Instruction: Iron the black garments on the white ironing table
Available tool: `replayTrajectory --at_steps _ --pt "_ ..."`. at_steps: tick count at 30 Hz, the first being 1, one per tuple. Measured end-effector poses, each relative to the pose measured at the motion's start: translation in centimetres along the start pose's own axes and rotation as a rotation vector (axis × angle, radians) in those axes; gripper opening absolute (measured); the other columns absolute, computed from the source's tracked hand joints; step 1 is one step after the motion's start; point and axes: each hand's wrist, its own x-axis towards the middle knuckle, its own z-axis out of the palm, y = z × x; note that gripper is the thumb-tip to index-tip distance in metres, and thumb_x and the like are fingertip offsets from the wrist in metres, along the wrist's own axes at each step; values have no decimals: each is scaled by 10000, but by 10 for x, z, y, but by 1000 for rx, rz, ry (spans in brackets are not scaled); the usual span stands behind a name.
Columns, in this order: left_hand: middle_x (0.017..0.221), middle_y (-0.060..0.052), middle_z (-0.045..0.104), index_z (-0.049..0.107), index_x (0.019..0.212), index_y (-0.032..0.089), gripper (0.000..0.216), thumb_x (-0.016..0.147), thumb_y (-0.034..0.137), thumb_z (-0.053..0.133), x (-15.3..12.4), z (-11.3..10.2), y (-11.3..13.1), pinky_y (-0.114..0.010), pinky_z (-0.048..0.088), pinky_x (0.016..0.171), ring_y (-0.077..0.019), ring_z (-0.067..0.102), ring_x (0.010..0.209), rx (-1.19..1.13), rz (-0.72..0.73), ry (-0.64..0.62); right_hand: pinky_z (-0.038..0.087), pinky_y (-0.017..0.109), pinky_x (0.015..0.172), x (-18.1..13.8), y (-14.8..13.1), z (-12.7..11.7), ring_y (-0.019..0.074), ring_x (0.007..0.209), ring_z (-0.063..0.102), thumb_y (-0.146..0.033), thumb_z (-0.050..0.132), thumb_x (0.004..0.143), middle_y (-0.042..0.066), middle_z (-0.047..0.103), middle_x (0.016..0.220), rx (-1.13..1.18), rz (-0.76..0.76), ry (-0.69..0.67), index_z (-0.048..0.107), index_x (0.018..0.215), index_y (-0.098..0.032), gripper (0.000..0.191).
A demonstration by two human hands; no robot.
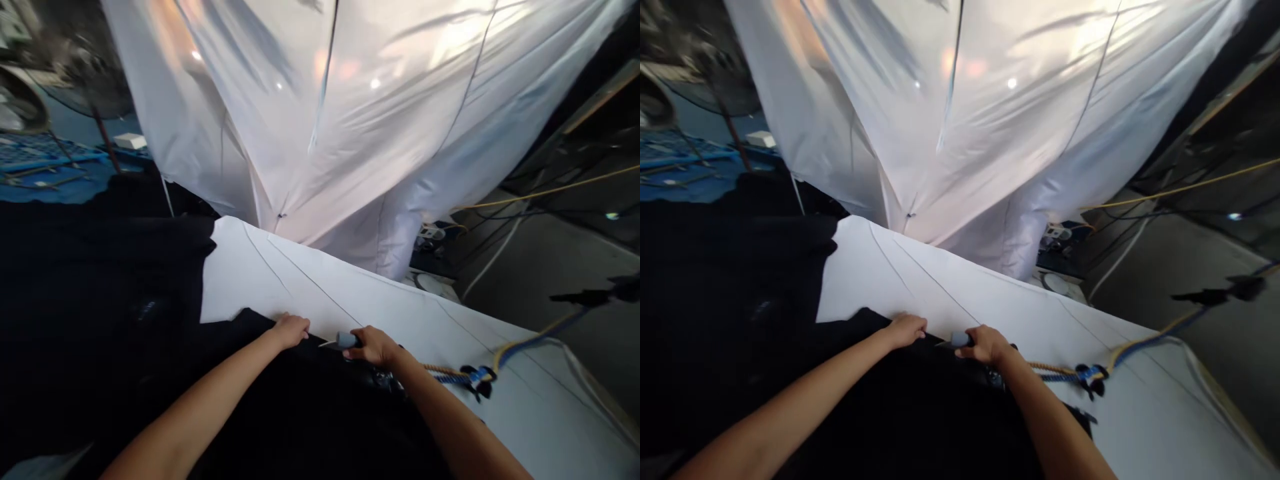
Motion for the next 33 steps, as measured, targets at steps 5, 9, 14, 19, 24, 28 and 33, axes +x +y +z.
replayTrajectory --at_steps 5,9,14,19,24,28,33 --pt "913 -38 652 604 793 222 214 741 411 520 -16 -20 -34 -355 357 824 -206 576 900 39 -116 28 265 225 516 9 -8 -2 147 623 519 -504 548 672 10 611 685 4 -33 0 618 811 -196 345" --pt "960 -70 619 619 788 207 212 746 387 516 -27 -27 -56 -389 317 874 -228 538 966 64 -180 80 264 228 515 18 -13 -2 153 625 523 -518 539 674 12 615 688 1 -8 43 612 808 -199 353" --pt "990 -89 583 626 814 200 208 761 354 496 -37 -31 -73 -388 298 887 -242 479 1036 68 -215 148 277 227 522 28 -21 -2 162 658 537 -513 539 672 14 628 730 41 59 58 614 830 -202 357" --pt "1024 -77 569 599 887 208 245 739 385 516 -40 -31 -85 -376 337 854 -249 473 1031 41 -277 180 281 227 527 36 -33 -3 157 649 530 -504 542 669 8 622 711 28 31 49 614 819 -199 348" --pt "1074 -100 558 539 988 160 402 691 430 555 -42 -31 -102 -309 382 794 -234 510 1001 -120 -405 142 283 221 521 50 -51 -9 148 637 527 -497 547 666 8 625 715 41 41 47 616 813 -194 344" --pt "999 -41 601 534 908 212 215 761 359 477 -42 -30 -111 -262 386 733 -170 554 920 -210 -381 132 291 228 522 64 -75 -17 154 637 532 -489 558 654 9 625 708 20 24 27 628 821 -197 343" --pt "999 10 607 509 888 248 153 793 344 437 -39 -25 -118 -252 381 695 -148 568 885 -208 -294 199 292 229 521 86 -108 -24 159 645 539 -515 556 651 12 628 723 -12 -1 0 633 859 -203 382"
